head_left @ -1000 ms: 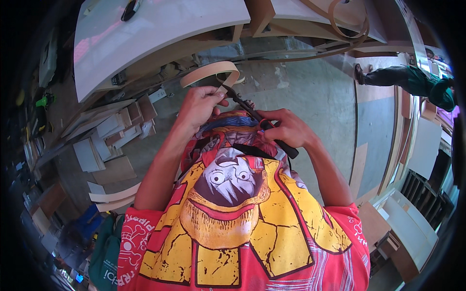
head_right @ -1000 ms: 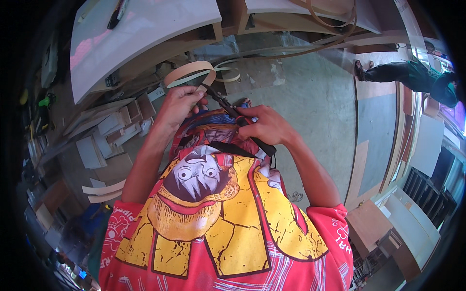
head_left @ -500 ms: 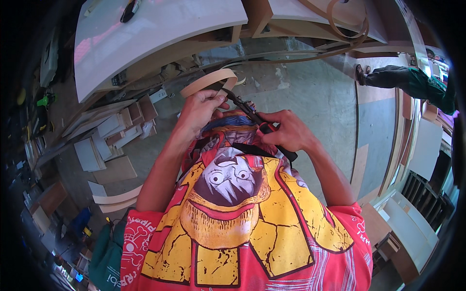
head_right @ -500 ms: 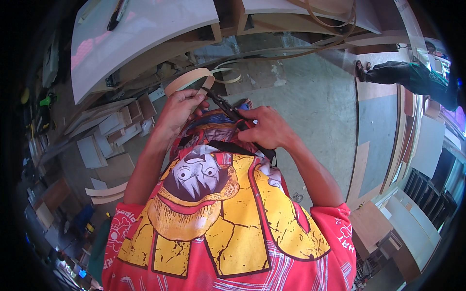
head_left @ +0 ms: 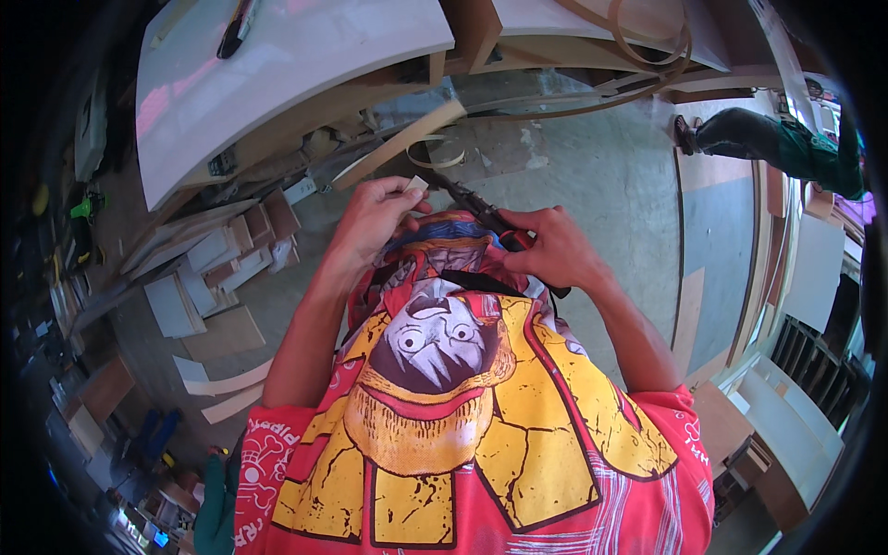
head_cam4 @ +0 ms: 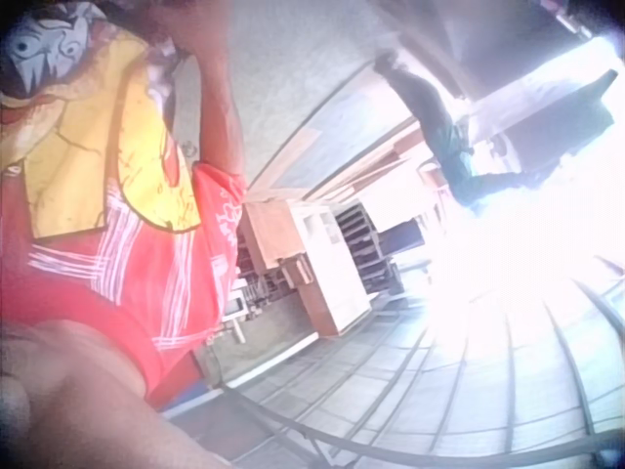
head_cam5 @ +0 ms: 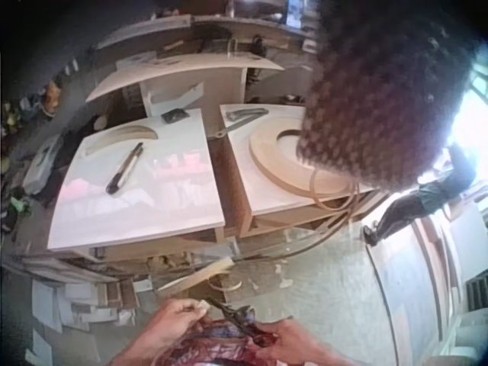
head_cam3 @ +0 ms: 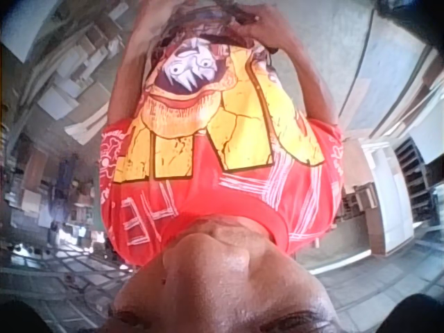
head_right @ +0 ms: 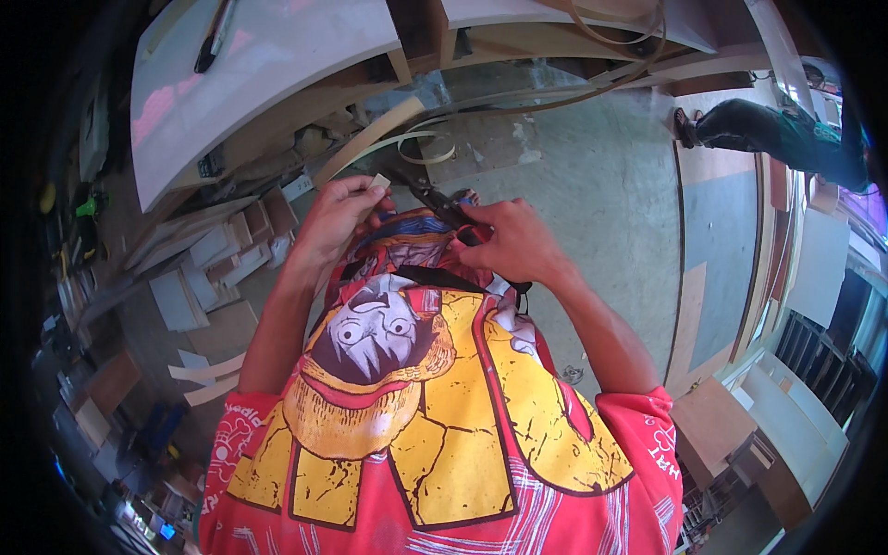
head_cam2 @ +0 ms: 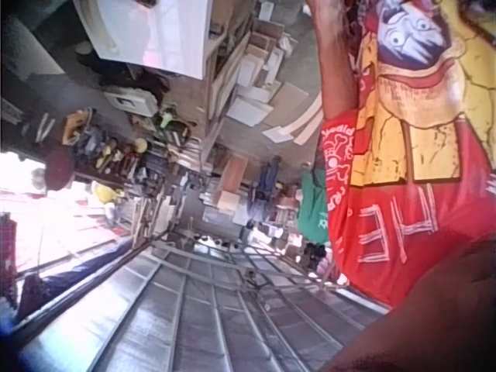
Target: The person uses pliers to cut a long strip of thin wood veneer into smaller curved pieces on a workbench. They repeatedly pick up the strip, bend it, and cut sections off, placing the cut pieces on the table.
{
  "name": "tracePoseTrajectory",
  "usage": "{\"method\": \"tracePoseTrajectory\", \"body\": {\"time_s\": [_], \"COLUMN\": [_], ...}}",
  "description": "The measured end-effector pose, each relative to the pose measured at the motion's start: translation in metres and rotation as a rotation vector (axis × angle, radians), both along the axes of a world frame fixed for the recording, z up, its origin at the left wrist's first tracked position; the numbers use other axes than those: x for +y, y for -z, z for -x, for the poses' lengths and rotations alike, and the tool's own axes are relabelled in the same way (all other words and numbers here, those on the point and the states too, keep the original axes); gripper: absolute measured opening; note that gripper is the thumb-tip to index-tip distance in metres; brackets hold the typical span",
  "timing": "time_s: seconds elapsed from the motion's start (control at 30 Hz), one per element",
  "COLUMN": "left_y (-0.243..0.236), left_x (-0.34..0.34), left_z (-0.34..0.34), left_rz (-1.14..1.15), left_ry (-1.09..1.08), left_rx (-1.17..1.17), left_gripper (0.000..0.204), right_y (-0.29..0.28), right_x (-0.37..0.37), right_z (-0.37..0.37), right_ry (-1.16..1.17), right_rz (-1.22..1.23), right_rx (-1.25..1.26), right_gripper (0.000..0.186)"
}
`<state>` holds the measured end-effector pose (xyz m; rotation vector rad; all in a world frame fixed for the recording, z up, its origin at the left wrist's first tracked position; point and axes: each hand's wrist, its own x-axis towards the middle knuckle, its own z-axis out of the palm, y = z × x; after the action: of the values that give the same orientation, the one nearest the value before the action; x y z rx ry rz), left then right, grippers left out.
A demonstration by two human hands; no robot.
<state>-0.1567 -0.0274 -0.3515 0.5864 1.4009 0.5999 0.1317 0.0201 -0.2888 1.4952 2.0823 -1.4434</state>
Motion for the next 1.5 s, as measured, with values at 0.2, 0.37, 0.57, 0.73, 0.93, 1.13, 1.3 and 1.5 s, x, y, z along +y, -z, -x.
{"method": "tracePoseTrajectory", "body": {"time_s": [0.2, 0.37, 0.57, 0.73, 0.93, 1.13, 1.3, 1.5], "left_y": [-0.009, -0.03, -0.067, -0.232, -0.343, -0.383, -0.28, -0.182], "left_x": [-0.005, -0.027, -0.034, 0.0, 0.057, 0.136, 0.228, 0.262], "left_z": [0.011, 0.029, 0.062, 0.112, 0.168, 0.164, 0.163, 0.119], "left_rz": [-0.152, -0.349, -0.611, -0.743, -0.904, -1.087, -1.062, -0.971], "left_ry": [-0.038, -0.099, -0.091, 0.275, 0.699, 0.845, 0.675, 0.465], "left_rx": [0.044, -0.007, 0.174, 0.952, 1.678, 1.834, 1.661, 1.435], "left_gripper": [0.022, 0.021, 0.019, 0.014, 0.023, 0.025, 0.014, 0.015], "right_y": [0.021, -0.016, -0.095, -0.12, -0.121, -0.108, -0.102, -0.118], "right_x": [-0.002, 0.003, 0.06, 0.109, 0.122, 0.095, 0.085, 0.076], "right_z": [-0.023, -0.036, -0.005, -0.002, 0.007, 0.004, -0.013, -0.01], "right_ry": [0.089, 0.108, 0.142, 0.213, 0.231, 0.393, 0.425, 0.43], "right_rz": [-0.14, -0.198, -0.817, -0.934, -0.981, -0.873, -0.965, -1.027], "right_rx": [0.233, 0.487, 0.352, 0.207, 0.129, 0.265, 0.188, 0.044], "right_gripper": [0.087, 0.097, 0.091, 0.087, 0.086, 0.085, 0.085, 0.091]}}
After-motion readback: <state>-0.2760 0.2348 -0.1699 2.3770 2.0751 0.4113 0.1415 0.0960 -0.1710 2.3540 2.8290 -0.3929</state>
